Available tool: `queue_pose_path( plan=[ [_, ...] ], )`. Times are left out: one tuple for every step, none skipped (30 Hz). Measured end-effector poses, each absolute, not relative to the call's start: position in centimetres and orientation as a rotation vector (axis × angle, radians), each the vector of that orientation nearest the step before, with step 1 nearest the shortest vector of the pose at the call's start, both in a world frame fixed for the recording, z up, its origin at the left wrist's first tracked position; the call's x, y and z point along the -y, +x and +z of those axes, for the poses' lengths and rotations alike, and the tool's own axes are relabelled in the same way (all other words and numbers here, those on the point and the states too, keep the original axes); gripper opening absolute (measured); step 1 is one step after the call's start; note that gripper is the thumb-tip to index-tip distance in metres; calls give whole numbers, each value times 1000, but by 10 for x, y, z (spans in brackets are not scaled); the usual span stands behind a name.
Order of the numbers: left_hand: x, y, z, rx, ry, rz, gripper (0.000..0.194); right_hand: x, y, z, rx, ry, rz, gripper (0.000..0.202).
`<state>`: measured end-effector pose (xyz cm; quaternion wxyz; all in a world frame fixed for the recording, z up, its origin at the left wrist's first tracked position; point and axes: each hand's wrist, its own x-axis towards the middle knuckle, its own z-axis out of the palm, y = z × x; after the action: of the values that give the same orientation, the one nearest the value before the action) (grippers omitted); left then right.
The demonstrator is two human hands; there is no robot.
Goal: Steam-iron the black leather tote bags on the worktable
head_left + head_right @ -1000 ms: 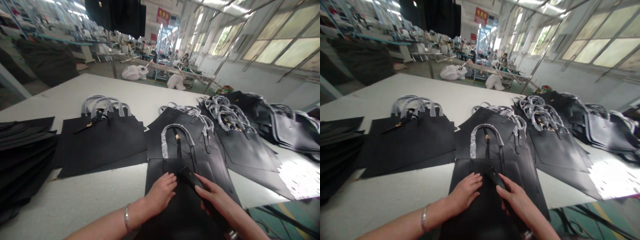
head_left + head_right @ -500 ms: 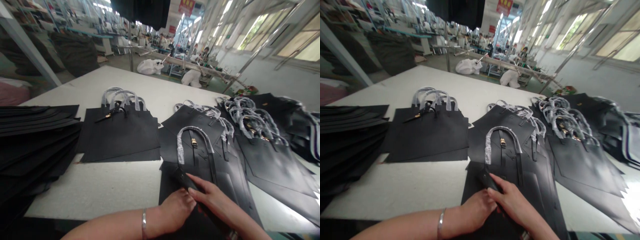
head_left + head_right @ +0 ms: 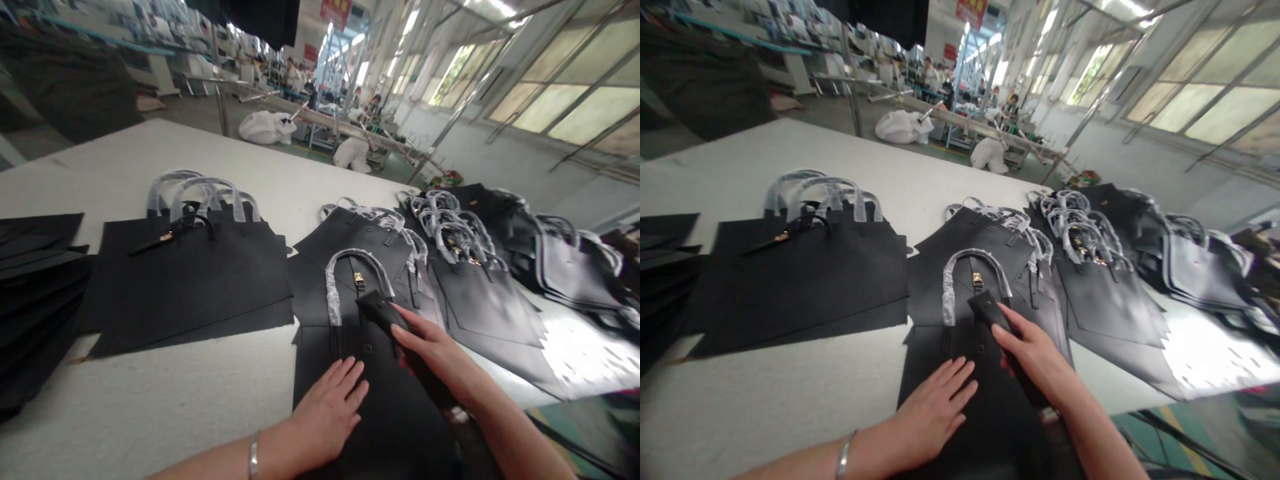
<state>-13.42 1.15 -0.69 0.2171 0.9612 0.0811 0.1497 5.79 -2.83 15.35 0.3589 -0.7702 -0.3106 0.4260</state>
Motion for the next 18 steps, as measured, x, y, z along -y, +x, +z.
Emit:
queue_pose_path(
  plan=[
    [-11, -134, -9, -223, 2664, 418, 50, 48, 69, 157, 709, -2020, 1110, 65],
    [-11, -134, -11, -225, 2664, 425, 49, 66, 77, 159, 608, -2052, 1119, 68],
    [-12, -134, -13, -228, 2664, 430, 49, 83, 83, 157, 515, -2076, 1120, 69],
    [-12, -134, -14, -229, 2666, 432, 48, 96, 87, 154, 450, -2074, 1141, 69],
    [-12, -133, -15, -229, 2667, 433, 48, 106, 89, 148, 406, -2067, 1166, 69],
    [-12, -132, -15, -231, 2669, 433, 48, 111, 89, 141, 376, -2052, 1196, 68],
    [-12, -132, -15, -232, 2670, 427, 48, 111, 89, 134, 365, -2032, 1220, 67],
    [-11, -132, -15, -237, 2670, 422, 48, 108, 88, 128, 367, -2013, 1228, 66],
    [-10, -133, -15, -241, 2672, 413, 48, 102, 88, 123, 378, -1997, 1211, 66],
    [-8, -134, -15, -246, 2673, 405, 48, 94, 88, 120, 394, -1985, 1167, 65],
    [-6, -136, -15, -249, 2674, 397, 48, 85, 89, 120, 415, -1973, 1106, 66],
    [-4, -137, -14, -249, 2675, 388, 49, 76, 91, 122, 434, -1960, 1039, 67],
    [-3, -139, -12, -238, 2673, 377, 50, 69, 93, 125, 447, -1947, 983, 69],
    [-5, -139, -9, -218, 2665, 364, 50, 64, 95, 129, 458, -1933, 948, 71],
    [-9, -137, -4, -201, 2648, 348, 48, 61, 96, 134, 471, -1918, 935, 73],
    [-16, -133, 2, -201, 2619, 332, 43, 61, 97, 137, 484, -1908, 938, 76],
    [-27, -126, 9, -223, 2587, 323, 36, 63, 98, 139, 499, -1906, 946, 79],
    [-42, -115, 18, -264, 2564, 333, 30, 67, 97, 138, 516, -1910, 959, 83]
  ],
)
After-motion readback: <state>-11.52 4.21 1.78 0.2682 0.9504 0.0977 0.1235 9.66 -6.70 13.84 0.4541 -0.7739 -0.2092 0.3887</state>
